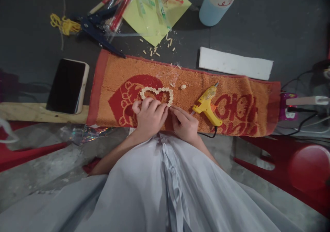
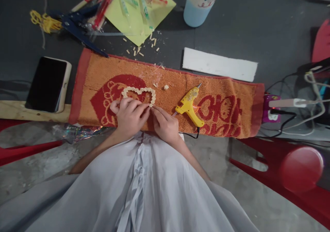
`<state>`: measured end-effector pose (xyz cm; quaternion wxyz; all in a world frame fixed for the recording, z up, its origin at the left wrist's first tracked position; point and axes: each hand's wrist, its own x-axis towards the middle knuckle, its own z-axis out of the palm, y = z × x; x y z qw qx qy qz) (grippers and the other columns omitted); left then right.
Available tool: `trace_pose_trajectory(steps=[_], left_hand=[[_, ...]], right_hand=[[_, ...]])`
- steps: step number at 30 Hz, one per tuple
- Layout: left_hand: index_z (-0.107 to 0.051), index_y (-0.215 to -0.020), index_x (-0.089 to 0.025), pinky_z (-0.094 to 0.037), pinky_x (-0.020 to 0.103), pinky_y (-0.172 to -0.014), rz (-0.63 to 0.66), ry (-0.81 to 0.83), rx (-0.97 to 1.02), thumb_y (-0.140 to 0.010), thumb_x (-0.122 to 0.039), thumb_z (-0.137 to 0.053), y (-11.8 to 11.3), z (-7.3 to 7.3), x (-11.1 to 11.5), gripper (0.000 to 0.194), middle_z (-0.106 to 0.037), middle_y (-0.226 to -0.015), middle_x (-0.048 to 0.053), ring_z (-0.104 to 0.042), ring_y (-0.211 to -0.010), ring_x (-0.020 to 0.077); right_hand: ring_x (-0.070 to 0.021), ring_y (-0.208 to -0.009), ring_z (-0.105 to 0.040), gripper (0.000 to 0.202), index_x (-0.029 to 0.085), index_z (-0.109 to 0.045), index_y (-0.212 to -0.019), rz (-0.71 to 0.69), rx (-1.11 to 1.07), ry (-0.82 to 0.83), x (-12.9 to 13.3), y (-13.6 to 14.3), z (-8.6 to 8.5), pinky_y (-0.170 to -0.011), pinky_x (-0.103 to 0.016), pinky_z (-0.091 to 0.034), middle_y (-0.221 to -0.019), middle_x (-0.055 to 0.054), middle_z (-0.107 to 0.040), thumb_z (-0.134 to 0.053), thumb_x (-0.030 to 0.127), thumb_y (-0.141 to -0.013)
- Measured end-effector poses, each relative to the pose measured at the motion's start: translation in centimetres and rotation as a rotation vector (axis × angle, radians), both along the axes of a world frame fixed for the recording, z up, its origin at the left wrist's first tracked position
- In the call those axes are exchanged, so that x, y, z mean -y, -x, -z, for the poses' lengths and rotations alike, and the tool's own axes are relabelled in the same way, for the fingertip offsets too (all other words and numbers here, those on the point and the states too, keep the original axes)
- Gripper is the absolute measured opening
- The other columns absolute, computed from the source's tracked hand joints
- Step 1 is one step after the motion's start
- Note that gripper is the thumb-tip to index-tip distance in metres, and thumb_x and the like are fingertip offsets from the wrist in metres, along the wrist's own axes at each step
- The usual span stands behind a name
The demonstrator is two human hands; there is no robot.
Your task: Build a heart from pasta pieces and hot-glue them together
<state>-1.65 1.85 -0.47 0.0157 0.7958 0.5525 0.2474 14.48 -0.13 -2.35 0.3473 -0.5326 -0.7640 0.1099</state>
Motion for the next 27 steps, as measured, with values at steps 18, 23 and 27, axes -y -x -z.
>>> trace_pose_trajectory(steps=[18, 23, 27], left_hand=[[-0.076, -0.092, -0.029, -0.037, 0.046, -0.093, -0.063, 0.075, 0.333, -0.092, -0.044, -0.067, 1.0, -1.8, -0.2, 0.017, -0.071, -0.084, 0.002, -0.061, -0.097, 0.0227], [-0.074, -0.09, -0.028, -0.042, 0.045, -0.089, -0.059, 0.039, 0.387, -0.091, -0.038, -0.069, 1.9, -2.6, 0.1, 0.012, -0.073, -0.082, 0.001, -0.064, -0.092, 0.0212], [-0.073, -0.089, -0.025, -0.045, 0.043, -0.086, -0.092, 0.037, 0.402, -0.09, -0.035, -0.07, 2.6, -2.6, 0.6, 0.01, -0.074, -0.083, 0.002, -0.065, -0.09, 0.0211]], right_hand=[[-0.0178, -0.084, -0.077, 0.021, 0.024, -0.075, -0.098, 0.177, 0.023, -0.111, -0.6, -3.5, -3.6, -0.079, -0.029, -0.063, -0.091, -0.006, -0.08, -0.053, 0.023, -0.098], [-0.0254, -0.088, -0.07, 0.028, 0.02, -0.074, -0.109, 0.405, 0.289, 0.138, -0.2, -9.2, -5.1, -0.079, -0.041, -0.058, -0.101, -0.013, -0.075, -0.059, 0.039, -0.095], [-0.0278, -0.093, -0.066, 0.046, 0.02, -0.067, -0.127, 0.342, 0.402, 0.318, 0.6, -11.3, -5.1, -0.081, -0.042, -0.054, -0.103, -0.014, -0.07, -0.061, 0.05, -0.093]])
